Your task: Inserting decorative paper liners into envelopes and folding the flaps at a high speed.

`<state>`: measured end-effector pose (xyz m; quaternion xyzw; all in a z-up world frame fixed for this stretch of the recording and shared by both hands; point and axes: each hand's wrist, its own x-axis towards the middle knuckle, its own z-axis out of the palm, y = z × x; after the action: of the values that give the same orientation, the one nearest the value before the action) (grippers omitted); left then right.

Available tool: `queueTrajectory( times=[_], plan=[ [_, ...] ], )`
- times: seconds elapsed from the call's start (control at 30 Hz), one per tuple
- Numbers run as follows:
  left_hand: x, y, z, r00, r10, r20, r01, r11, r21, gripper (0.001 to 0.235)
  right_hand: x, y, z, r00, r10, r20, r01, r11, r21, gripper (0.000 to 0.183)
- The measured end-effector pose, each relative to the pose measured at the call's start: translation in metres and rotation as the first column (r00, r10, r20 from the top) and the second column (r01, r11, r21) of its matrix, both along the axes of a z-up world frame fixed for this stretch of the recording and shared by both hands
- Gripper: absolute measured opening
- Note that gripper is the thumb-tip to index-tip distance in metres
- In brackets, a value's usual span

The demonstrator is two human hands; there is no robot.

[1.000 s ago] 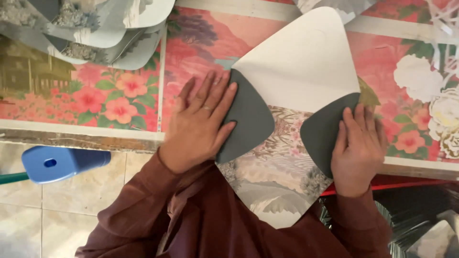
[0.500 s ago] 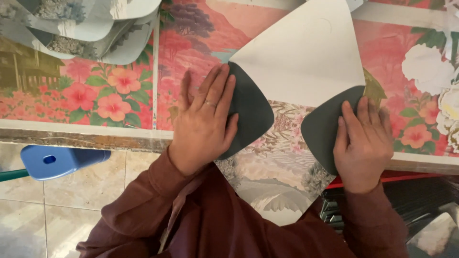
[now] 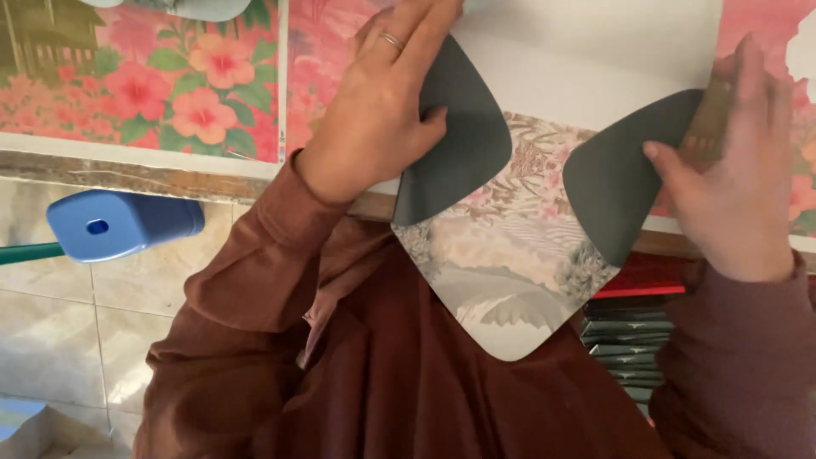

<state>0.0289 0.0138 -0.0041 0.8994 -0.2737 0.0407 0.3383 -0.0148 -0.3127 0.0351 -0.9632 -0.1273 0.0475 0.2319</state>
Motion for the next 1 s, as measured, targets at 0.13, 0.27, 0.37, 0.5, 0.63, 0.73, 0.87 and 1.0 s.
queueTrajectory(
  times=[0.13,0.27,0.37,0.5,0.63,0.73,0.87,1.0],
  plan=[
    [0.001,-0.018,0.019,0.977,-0.133,0.165,0.144,0.988,-0.059,0.048,-0.008,0.011,-0.002,0.971,0.112,0.210,-0.100,0.993,-0.065,0.057],
    [-0.015,-0.051,0.018,0.960,-0.228,0.165,0.193,0.960,0.202,0.063,-0.016,0.047,-0.017,0.876,0.186,0.444,-0.138,0.981,-0.139,0.013],
    [-0.018,-0.058,0.017,0.953,-0.278,0.121,0.209,0.891,0.402,0.077,-0.026,0.053,-0.029,0.878,0.155,0.452,-0.051,0.971,-0.234,0.038],
    [-0.017,-0.060,0.018,0.939,-0.311,0.145,0.221,0.871,0.439,0.066,-0.023,0.039,-0.032,0.907,0.092,0.411,0.006,0.973,-0.230,0.045],
    [-0.014,-0.061,0.015,0.931,-0.317,0.180,0.222,0.884,0.412,0.074,-0.021,0.041,-0.034,0.878,0.067,0.474,0.045,0.974,-0.222,0.038],
    [-0.015,-0.062,0.016,0.930,-0.310,0.199,0.212,0.892,0.399,0.072,-0.024,0.033,-0.034,0.918,0.001,0.396,0.036,0.996,-0.085,0.039],
    [-0.014,-0.063,0.019,0.938,-0.284,0.201,0.195,0.907,0.374,0.068,-0.038,0.015,-0.029,0.921,-0.191,0.341,0.192,0.981,0.029,0.037],
    [-0.014,-0.064,0.023,0.945,-0.268,0.186,0.171,0.892,0.419,0.067,-0.045,0.018,-0.037,0.926,-0.094,0.366,0.146,0.982,-0.117,0.033]
  ],
)
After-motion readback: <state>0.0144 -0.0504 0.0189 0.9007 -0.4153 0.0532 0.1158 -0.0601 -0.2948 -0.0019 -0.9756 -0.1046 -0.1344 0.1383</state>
